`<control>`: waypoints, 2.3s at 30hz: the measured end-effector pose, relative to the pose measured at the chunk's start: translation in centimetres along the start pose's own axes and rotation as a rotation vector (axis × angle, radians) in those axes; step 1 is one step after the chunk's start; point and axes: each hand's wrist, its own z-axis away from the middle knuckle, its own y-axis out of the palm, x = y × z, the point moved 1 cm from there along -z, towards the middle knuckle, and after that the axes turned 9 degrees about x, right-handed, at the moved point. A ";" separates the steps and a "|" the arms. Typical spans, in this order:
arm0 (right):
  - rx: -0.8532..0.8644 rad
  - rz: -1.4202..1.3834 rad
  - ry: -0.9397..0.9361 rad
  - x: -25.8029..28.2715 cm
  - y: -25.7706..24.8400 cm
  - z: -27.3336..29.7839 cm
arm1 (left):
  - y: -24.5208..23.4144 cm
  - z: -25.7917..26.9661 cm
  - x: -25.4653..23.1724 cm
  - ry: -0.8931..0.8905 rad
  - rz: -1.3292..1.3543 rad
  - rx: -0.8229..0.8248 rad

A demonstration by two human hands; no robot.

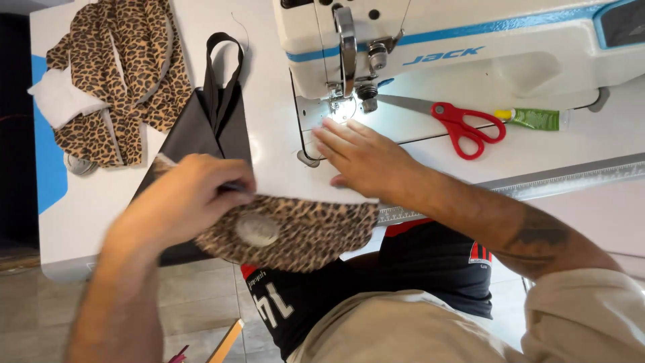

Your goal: Applying glue to a logo patch, attaching it to a leopard-print fabric panel, and sewing the panel using an industrial sewing machine.

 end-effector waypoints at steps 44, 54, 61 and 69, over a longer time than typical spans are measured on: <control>0.015 -0.123 0.244 -3.1 0.7 5.1 | 7.0 -14.6 -0.1 0.202 -0.214 -0.646; -0.292 0.158 0.522 -3.3 0.9 10.3 | 7.7 -15.4 1.6 0.304 -0.219 -0.799; -0.502 0.140 0.381 -3.9 0.3 7.7 | 7.8 -15.5 1.9 0.307 -0.193 -0.813; -0.718 -0.014 0.045 -2.6 -0.7 5.7 | 7.4 -15.7 1.8 0.284 -0.205 -0.807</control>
